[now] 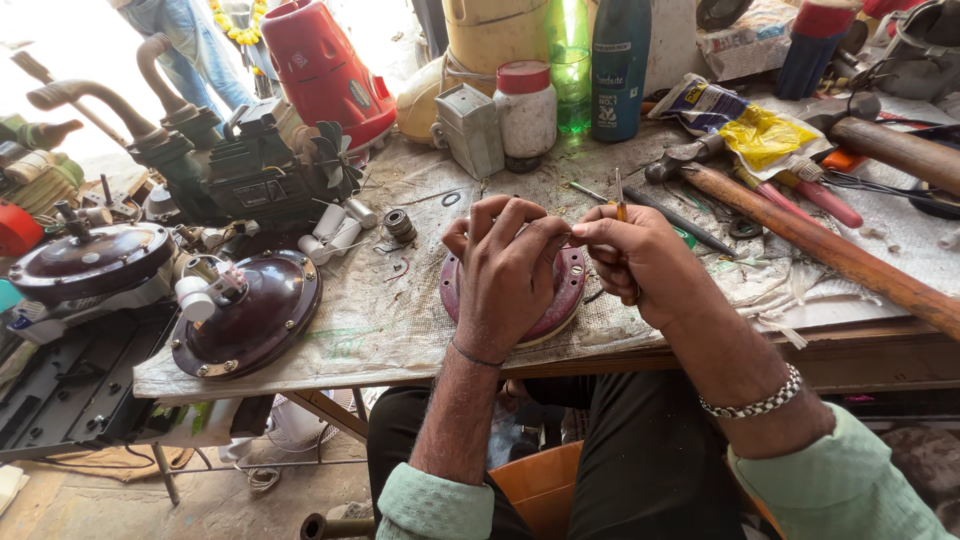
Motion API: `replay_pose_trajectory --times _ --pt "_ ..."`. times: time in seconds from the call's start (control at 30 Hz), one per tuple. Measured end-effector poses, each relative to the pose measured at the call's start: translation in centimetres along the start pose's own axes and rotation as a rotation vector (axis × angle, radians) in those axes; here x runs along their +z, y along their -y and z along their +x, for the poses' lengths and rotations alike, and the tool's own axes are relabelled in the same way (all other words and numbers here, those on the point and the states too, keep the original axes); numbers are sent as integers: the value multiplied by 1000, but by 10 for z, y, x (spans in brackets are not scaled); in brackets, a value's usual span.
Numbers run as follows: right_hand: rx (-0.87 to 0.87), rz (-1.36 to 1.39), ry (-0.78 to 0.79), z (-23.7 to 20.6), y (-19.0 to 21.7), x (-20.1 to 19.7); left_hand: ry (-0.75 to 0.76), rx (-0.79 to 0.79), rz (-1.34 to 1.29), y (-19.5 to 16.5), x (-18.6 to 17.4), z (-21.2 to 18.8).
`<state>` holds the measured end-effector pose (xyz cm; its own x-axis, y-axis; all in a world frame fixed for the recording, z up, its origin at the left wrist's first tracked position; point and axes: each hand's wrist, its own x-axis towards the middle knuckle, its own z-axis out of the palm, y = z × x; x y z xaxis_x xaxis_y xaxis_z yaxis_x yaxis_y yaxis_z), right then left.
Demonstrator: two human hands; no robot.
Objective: The person repairs a maroon circular electrical component by stripping wires, twisting connections, and using a screwdriver to secure parts. They handle a white ceramic insulator and connect wires to a central metal post.
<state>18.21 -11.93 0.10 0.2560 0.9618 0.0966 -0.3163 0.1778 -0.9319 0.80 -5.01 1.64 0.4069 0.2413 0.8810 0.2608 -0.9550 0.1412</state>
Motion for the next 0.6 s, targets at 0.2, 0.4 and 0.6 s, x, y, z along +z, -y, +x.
replay_pose_trajectory --times 0.2,0.4,0.6 --pt "-551 -930 -245 -13 15 9 -18 -37 -23 1 3 0" --pt "-1033 -1214 -144 -24 26 15 -26 -56 -39 1 4 -1" --pt "-1046 -1343 -155 -24 25 18 -23 -42 -41 3 3 -1"
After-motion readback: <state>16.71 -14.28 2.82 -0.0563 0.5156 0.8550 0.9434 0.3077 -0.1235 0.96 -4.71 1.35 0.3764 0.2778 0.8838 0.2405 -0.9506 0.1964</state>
